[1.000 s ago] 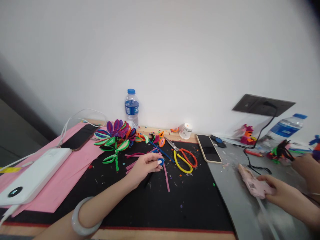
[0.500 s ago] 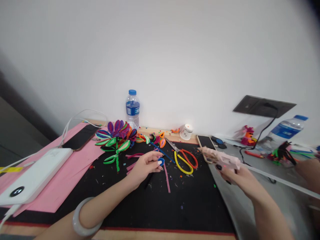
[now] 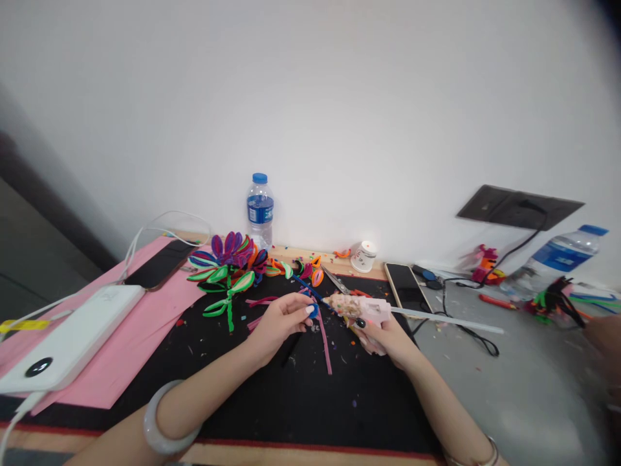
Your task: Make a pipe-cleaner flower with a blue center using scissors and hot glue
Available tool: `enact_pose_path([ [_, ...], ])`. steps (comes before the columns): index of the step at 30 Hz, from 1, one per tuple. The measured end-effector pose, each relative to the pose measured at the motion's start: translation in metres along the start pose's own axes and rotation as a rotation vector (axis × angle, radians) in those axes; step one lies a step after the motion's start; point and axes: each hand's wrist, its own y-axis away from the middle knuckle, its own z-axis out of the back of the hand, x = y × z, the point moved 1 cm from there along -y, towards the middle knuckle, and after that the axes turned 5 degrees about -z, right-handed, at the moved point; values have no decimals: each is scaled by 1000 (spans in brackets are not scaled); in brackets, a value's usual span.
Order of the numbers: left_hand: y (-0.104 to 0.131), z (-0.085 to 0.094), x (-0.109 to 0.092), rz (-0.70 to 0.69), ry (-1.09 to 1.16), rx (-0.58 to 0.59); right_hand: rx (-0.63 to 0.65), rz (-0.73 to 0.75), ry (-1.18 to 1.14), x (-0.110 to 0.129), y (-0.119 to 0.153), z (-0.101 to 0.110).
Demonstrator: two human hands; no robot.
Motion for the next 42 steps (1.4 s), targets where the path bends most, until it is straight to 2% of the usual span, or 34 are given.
enact_pose_path([
  [9, 1, 0, 0, 12, 108, -8, 51, -8, -44, -7, 1, -4],
  [17, 2, 0, -1, 13, 122, -8, 0, -31, -2, -11, 2, -4],
  [36, 1, -1, 0, 62, 192, 2, 34, 29, -89, -12, 4, -15],
  [42, 1, 1, 2, 60, 212, 18, -17, 14, -56, -9, 5, -16],
])
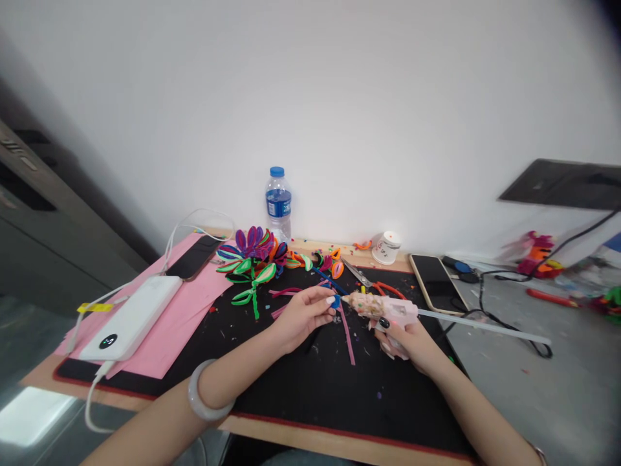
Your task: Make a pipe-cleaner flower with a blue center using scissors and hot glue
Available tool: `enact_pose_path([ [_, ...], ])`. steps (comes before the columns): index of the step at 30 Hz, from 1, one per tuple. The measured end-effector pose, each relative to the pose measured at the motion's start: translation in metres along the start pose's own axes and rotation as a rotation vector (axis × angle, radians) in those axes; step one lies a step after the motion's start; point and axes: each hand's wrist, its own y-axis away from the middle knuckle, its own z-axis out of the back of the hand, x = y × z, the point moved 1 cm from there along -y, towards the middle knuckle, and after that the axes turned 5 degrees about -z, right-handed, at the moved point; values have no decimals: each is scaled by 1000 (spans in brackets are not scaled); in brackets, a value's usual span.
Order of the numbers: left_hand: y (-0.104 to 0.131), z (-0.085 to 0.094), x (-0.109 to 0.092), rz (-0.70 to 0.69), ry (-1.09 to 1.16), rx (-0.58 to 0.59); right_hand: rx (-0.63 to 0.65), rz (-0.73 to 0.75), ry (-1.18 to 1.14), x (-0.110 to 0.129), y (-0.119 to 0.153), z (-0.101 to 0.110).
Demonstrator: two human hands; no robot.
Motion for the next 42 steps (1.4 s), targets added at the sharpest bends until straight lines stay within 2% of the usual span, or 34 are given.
enact_pose_path([
  [18, 1, -2, -3, 19, 11, -25, 61, -41, 8, -3, -1, 4],
  [25, 0, 0, -2, 32, 17, -44, 34, -59, 62, -5, 0, 5],
  [42, -1, -1, -2, 14, 33, -66, 79, -15, 81, -8, -2, 6],
])
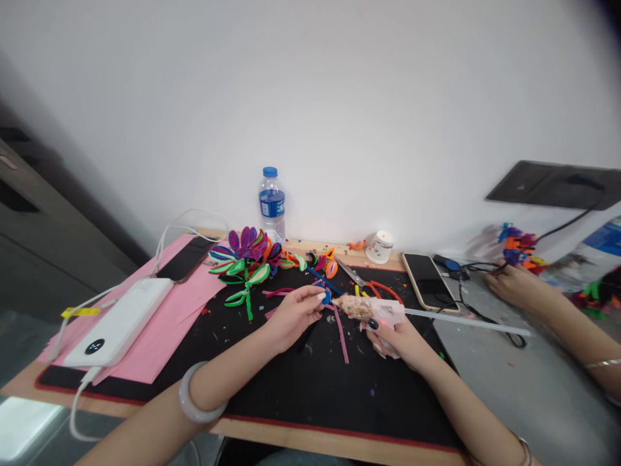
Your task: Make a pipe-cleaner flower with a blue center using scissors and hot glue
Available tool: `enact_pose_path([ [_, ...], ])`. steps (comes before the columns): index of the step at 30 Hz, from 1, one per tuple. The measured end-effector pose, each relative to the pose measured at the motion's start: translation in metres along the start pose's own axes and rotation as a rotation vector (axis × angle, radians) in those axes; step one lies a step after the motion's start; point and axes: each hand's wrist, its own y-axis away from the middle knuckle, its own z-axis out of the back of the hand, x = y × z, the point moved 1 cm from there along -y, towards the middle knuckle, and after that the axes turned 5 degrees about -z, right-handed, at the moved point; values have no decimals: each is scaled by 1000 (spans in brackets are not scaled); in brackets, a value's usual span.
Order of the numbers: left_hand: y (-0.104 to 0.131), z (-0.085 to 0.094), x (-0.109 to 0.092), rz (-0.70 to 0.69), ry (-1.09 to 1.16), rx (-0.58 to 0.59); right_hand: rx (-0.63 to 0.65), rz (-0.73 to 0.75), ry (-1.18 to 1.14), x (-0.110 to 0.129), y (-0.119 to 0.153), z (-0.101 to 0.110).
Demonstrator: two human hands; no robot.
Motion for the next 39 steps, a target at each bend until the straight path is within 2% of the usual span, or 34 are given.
enact_pose_path([
  [14, 1, 1, -2, 2, -17, -15, -15, 18, -55, -2, -1, 0],
  [39, 1, -2, -4, 13, -6, -59, -14, 33, 13, 1, -1, -2],
])
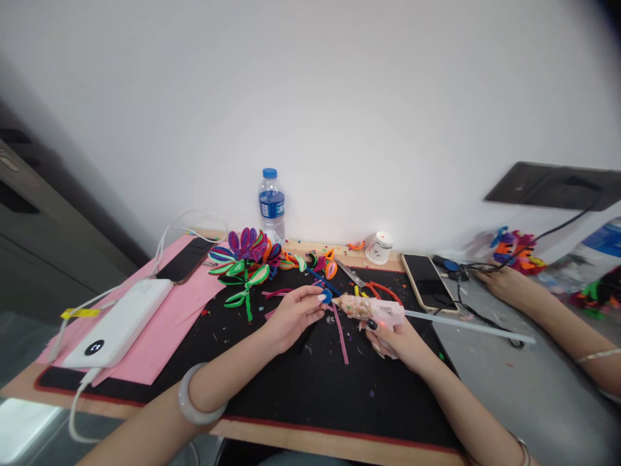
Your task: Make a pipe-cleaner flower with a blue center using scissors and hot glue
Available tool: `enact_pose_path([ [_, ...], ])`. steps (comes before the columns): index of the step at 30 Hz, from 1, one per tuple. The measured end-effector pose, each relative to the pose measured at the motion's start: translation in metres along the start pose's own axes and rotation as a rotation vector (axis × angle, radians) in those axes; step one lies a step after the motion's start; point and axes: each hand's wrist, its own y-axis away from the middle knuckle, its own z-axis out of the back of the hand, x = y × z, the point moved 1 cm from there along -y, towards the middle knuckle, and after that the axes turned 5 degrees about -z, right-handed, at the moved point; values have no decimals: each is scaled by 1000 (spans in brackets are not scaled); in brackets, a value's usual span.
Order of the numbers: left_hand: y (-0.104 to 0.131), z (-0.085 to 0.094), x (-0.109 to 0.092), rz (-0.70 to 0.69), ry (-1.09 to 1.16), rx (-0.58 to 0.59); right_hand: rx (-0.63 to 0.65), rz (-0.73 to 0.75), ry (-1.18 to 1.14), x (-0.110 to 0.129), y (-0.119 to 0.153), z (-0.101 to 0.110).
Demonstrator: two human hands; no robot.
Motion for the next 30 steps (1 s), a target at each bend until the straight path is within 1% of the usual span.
enact_pose_path([
  [7, 0, 0, 1, -2, 0, -4, -14, -25, 30, -2, 0, 1],
  [11, 0, 0, 0, 2, -8, -2, 4, 0, 35, -1, -1, 1],
  [20, -1, 5, 2, -12, -36, 23, -37, -11, 13, -3, 0, 2],
  [30, 2, 1, 0, 3, -35, 22, -22, -27, -2, 2, 1, 1],
])
